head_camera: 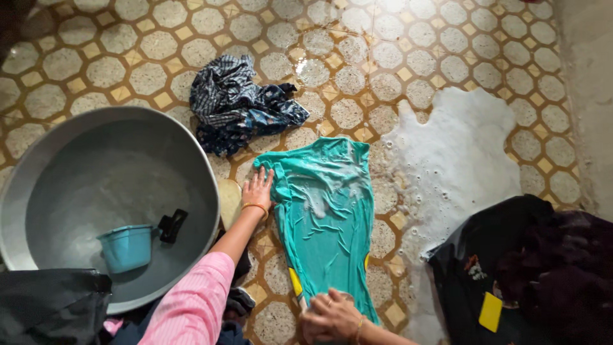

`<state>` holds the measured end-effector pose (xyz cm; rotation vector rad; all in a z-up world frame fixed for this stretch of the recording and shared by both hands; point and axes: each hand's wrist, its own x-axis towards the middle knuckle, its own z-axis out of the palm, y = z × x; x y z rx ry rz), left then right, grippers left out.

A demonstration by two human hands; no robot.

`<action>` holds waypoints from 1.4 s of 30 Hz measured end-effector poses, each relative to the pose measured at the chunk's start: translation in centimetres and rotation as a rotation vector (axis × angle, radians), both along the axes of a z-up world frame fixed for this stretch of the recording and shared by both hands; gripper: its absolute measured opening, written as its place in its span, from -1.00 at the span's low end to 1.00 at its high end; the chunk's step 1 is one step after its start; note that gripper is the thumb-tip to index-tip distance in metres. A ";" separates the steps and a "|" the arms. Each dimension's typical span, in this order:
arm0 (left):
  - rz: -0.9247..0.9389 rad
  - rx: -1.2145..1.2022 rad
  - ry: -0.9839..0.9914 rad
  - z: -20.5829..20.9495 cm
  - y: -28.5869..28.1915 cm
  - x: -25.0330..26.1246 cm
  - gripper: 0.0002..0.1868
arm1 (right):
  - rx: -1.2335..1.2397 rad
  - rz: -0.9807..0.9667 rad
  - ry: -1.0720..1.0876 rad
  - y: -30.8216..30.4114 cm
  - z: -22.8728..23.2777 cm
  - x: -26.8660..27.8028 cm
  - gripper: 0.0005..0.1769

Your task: The person hand-washes a teal t-shirt and a pair of black shorts on a tiled floor. They scrub the items with a yellow bar of soap, rinse them using water from a metal basin, and wring out the excess water.

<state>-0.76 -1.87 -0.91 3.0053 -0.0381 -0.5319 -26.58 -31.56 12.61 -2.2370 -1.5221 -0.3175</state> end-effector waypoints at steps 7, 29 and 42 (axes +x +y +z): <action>0.020 -0.031 0.034 -0.8 0.1 0.3 0.28 | -0.156 -0.681 -0.267 4.8 -5.0 26.7 -0.57; 0.236 -0.430 -0.191 -2.5 -0.9 2.9 -0.29 | 0.308 -0.858 -0.048 7.5 -7.0 31.3 -0.40; 0.703 -0.404 -1.126 5.3 -3.4 -11.3 -0.55 | -0.164 -1.212 0.032 0.1 -9.7 14.1 -0.34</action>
